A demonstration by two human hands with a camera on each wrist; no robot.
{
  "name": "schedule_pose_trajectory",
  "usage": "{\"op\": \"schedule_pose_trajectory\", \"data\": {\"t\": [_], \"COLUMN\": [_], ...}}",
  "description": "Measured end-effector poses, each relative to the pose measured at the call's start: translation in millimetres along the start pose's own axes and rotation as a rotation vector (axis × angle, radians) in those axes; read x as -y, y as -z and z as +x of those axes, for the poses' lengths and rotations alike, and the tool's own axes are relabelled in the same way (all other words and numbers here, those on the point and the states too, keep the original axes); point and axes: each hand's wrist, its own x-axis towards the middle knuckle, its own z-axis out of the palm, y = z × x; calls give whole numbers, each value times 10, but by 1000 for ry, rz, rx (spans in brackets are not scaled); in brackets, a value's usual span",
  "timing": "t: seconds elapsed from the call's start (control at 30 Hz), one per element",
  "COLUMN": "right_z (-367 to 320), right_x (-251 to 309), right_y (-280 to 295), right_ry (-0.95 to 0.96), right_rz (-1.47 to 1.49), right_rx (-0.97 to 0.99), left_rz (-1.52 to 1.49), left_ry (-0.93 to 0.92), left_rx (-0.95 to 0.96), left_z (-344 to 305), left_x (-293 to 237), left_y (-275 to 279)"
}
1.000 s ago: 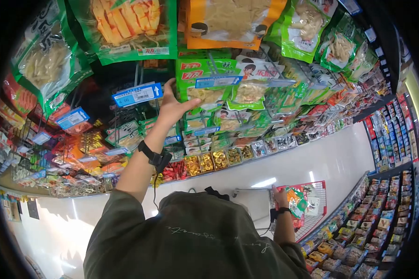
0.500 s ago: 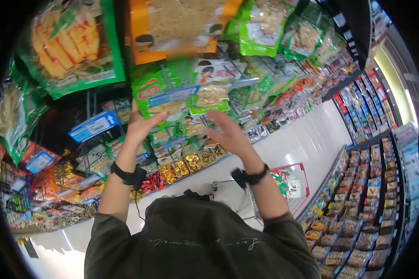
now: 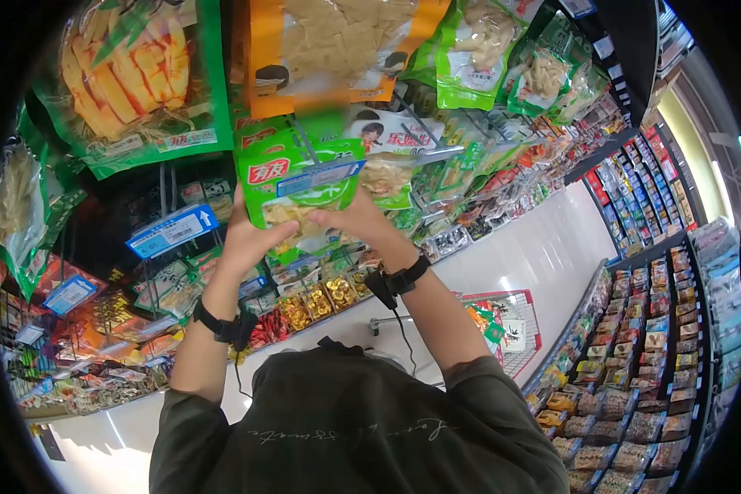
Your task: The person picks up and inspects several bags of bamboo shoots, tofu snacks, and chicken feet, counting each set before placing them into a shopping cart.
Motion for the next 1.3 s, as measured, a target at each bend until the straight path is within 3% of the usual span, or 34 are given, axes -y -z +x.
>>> {"op": "schedule_pose_trajectory", "data": {"t": [0.13,0.2,0.23,0.33,0.4,0.43,0.6,0.67,0.73,0.77,0.8,0.83,0.87,0.97,1.03,1.13,1.17,1.2,1.27,1.3], "right_z": [-125,-260,-315,-514,-694,-753,-1217,-1404,-1550,-1647,-1738,-1796,-1834,-1963,-2065,-2221,-2268,-2325,-2473,-2550], "right_x": [-94,-86,2,242,265,141,195,222,275,275,271,361,416,543,486,403,425,442,404,378], "right_y": [-35,-81,-99,-114,-129,-109,-169,-151,-140,-107,-104,-188,-243,-237,-176,-129,-109,-88,-9,46], "right_ry": [122,135,134,-23,-106,43,-13,2,-59,-37,-19,-99,-129,-294,-290,-246,-249,-242,-235,-234], "right_rz": [-100,16,16,102,-10,-67,-178,-417,-347,-419,-491,-310,-308,-308,-257,-193,-18,156,159,164], "right_rx": [-33,-101,-101,-30,-72,-53,-63,-44,-145,-221,-295,-387,-397,-597,-683,-815,-868,-918,-956,-949], "left_rz": [10,-112,-85,-15,15,42,183,239,169,242,226,52,-123,-372,-530,-731,-779,-787,-684,-678], "left_ry": [57,103,30,-23,18,19,-108,-64,-49,-139,-117,54,223,401,562,616,598,613,786,776], "left_rx": [-57,19,2,0,32,114,287,363,392,418,430,469,499,517,533,539,519,535,531,552], "left_z": [-227,-301,-337,-465,-595,-633,-798,-822,-863,-837,-818,-812,-801,-770,-751,-819,-824,-820,-770,-761], "left_x": [-55,-168,-196,-275,-246,-279,-315,-449,-443,-454,-465,-478,-483,-506,-515,-334,-317,-309,-308,-282], "left_y": [-84,-129,-167,-244,-225,-212,-215,-259,-378,-411,-463,-524,-586,-722,-766,-919,-1004,-1074,-1215,-1295]}}
